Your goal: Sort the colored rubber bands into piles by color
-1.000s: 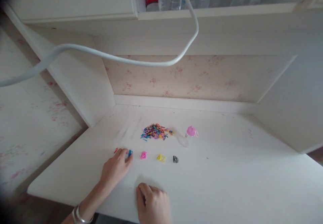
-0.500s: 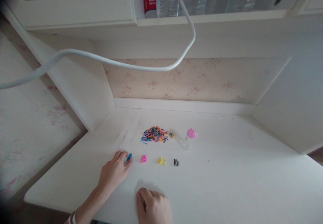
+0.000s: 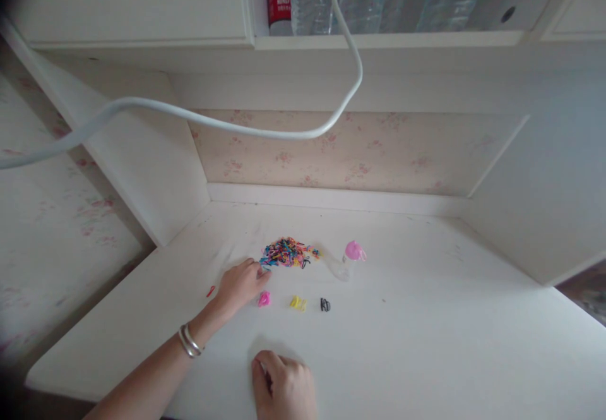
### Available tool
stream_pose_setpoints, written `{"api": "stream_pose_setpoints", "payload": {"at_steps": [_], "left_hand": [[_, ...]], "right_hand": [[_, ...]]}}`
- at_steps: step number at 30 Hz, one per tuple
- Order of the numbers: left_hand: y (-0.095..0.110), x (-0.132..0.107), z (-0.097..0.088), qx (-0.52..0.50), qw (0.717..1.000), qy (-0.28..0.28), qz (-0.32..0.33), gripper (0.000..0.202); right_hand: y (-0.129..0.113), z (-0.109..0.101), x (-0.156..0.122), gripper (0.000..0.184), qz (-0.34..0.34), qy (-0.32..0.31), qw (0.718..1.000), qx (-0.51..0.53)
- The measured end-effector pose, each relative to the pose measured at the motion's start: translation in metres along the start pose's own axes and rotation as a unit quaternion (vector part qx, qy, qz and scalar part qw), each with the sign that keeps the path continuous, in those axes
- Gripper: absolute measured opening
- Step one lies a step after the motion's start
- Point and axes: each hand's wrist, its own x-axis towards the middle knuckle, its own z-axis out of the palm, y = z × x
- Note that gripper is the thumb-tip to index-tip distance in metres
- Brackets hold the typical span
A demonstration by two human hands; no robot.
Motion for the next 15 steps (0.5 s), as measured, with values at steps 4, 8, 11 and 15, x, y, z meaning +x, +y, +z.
{"api": "stream_pose_setpoints", "payload": {"at_steps": [4,8,11,15], "left_hand": [[0.006,0.012,0.004,0.004,1.000,-0.004,0.001,0.038],[0.011,0.017,0.006,0.006,1.000,-0.007,0.003,0.032],[0.009,0.015,0.004,0.007,1.000,-0.006,0.002,0.030],[-0.006,-0.001,-0.004,0.002,1.000,0.010,-0.008,0.029]], "right_hand": [[0.003,0.000,0.002,0.042,0.008,-0.001,1.000,0.026],[0.007,0.002,0.002,0.043,0.017,0.002,0.999,0.042],[0.012,0.009,0.001,0.045,0.015,0.015,0.999,0.036],[0.018,0.017,0.000,0.048,0.007,0.030,0.999,0.008]]}}
